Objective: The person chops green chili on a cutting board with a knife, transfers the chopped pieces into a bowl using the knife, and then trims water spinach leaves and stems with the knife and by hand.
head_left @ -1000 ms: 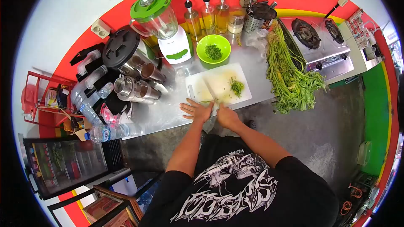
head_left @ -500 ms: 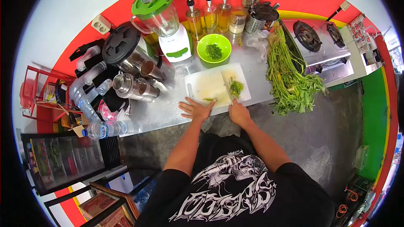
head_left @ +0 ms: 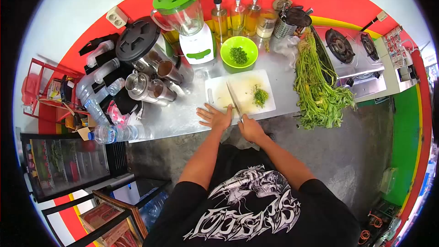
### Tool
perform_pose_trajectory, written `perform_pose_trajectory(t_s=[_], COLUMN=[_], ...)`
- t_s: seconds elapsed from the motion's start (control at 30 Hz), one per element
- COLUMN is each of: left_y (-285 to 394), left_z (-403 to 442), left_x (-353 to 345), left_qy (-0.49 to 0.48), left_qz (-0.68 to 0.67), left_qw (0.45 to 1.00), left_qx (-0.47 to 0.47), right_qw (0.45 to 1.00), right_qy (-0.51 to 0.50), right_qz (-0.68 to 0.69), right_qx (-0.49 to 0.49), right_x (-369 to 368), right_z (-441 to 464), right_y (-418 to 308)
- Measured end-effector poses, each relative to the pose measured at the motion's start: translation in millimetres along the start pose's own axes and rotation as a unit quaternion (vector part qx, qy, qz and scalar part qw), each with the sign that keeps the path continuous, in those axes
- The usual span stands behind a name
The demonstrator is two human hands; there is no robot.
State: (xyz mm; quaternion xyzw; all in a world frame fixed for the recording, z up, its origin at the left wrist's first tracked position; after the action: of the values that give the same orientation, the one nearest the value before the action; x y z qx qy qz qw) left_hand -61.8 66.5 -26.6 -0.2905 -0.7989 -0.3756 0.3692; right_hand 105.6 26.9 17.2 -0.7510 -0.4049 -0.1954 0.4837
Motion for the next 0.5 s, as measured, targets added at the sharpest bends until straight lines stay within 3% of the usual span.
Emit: perform_pose_trajectory(t_s=[0.5], left_y=[5.7], left_z=[-7.2], left_x=[11.8], left_qy=[-0.027], left_qz=[-0.013], left_qw=[1.0], left_qx=[0.001], right_qw=[0.998], right_qy=[0.034], right_qz=[-0.02], right_qx=[-0.041], right_x=[8.9], right_z=[1.2], right_y=[5.2])
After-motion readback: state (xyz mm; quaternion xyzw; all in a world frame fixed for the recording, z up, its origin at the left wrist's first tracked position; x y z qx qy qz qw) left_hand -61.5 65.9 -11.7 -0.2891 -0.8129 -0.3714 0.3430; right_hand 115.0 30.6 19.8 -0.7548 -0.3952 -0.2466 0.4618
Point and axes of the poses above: each hand's wrist, its own z-axis towards the middle knuckle, its own x-axis out of the back of the hand, y = z × x, the point moved 6 cm from there along z, towards the middle knuckle, and after that the axes turned 7 degrees about -x, right-handed, at the moved point
